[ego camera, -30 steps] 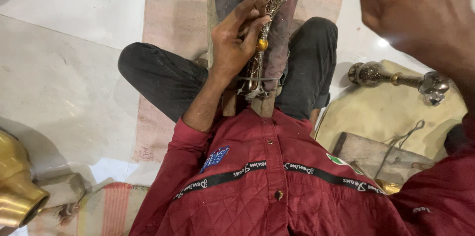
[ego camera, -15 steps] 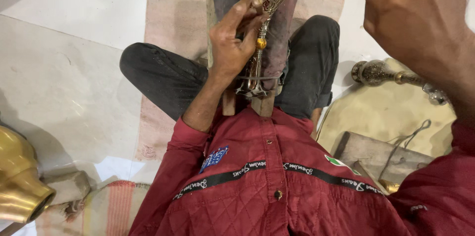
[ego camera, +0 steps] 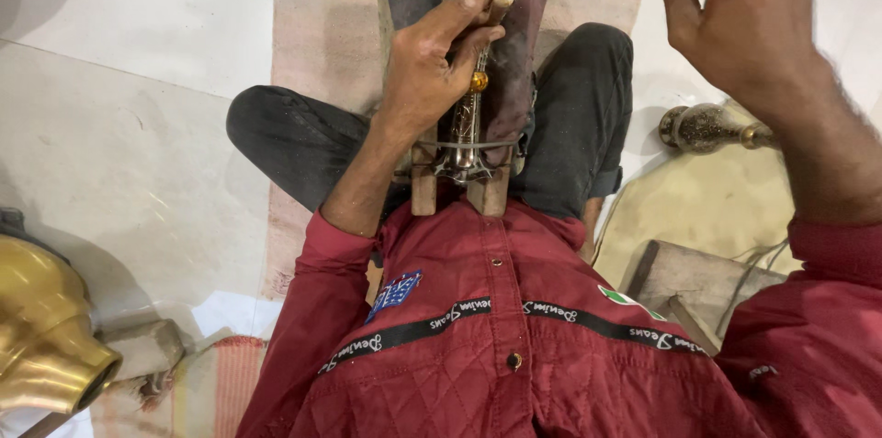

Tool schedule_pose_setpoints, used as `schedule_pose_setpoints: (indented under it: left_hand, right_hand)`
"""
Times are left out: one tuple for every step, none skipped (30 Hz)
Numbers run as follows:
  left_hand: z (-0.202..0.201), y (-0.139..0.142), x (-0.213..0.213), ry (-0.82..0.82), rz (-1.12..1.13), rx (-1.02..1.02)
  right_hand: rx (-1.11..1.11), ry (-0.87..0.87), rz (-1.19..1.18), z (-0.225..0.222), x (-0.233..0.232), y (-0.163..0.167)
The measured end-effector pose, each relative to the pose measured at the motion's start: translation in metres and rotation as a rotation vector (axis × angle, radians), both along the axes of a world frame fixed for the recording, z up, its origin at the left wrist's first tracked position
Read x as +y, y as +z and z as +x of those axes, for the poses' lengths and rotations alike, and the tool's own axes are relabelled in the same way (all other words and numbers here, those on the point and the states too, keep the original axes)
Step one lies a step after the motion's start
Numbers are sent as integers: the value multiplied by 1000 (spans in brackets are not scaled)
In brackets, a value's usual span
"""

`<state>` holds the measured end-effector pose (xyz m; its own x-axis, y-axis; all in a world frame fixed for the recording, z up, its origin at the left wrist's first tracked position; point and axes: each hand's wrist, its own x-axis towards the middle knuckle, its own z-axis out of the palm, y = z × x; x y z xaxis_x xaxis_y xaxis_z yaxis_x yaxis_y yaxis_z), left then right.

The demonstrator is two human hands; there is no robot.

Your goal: The person sits on the floor with an ornate metal vase clamped in a wooden vise on their lap. They strike the vase's surface with a wooden mallet and use a small punch tool against it, repositioning the vessel and rotating it to work different areas of the decorated surface.

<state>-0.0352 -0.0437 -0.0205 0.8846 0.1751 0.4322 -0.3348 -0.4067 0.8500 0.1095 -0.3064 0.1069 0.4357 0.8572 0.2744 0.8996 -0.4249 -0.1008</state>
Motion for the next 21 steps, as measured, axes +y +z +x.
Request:
schedule_pose_setpoints:
  left_hand:
    - [-2, 1, 0, -5, -14, 14]
    - [-2, 2, 0, -8, -1, 7]
    - [-3, 2, 1, -9, 12, 0]
    - [-4, 2, 1, -12, 25, -5]
    - [-5, 2, 1, 7, 64, 11]
    - [-5, 2, 1, 25, 103, 26]
    - [-5, 1, 0, 43, 141, 39]
    - [-5, 0, -1, 53, 159, 59]
    - [-6, -1, -3, 64, 178, 80]
    - [-6, -2, -4, 77, 197, 102]
    - [-6, -3, -5, 78, 166, 69]
    - [-6, -3, -6, 80, 134, 34]
    - [-5, -3, -6, 80, 102, -1]
    - [-7, -3, -8, 102, 117, 4]
    - [-9, -2, -9, 124, 135, 9]
    - [-10, -1, -10, 147, 152, 14]
    - [-11, 0, -10, 145, 138, 8]
    - [-11, 1, -12, 142, 122, 4]
    - [-11, 2, -13, 142, 106, -1]
    - [-10, 3, -14, 138, 91, 43]
    - [-10, 4, -15, 134, 80, 88]
  right_hand:
    - [130, -36, 52, -3, 1, 2]
    - [256, -71, 105, -6, 2, 4]
    - [381, -105, 159, -8, 3, 5]
    - [509, -140, 213, -9, 4, 7]
    - [314, -72, 126, -11, 4, 8]
    - [117, -4, 38, -12, 3, 10]
    - [-83, 64, -50, -12, 2, 11]
    - [-71, 60, -43, -13, 1, 10]
    - [-59, 59, -34, -15, 0, 9]
    - [-46, 61, -25, -16, 0, 7]
    - [-32, 63, -17, -18, -1, 5]
    - [-19, 65, -8, -18, -2, 3]
    - [-33, 61, 1, -19, -4, 2]
    - [-47, 57, 9, -20, -4, 0]
    - [-87, 47, 21, -21, -5, 0]
    - [-38, 42, 45, -21, -5, -1]
    - [10, 37, 71, -22, -5, 0]
    - [149, 34, 108, -22, -5, 0]
    - [140, 37, 98, -22, -5, 2]
    - [132, 39, 89, -23, -4, 3]
    - [-21, 45, 37, -25, -4, 5]
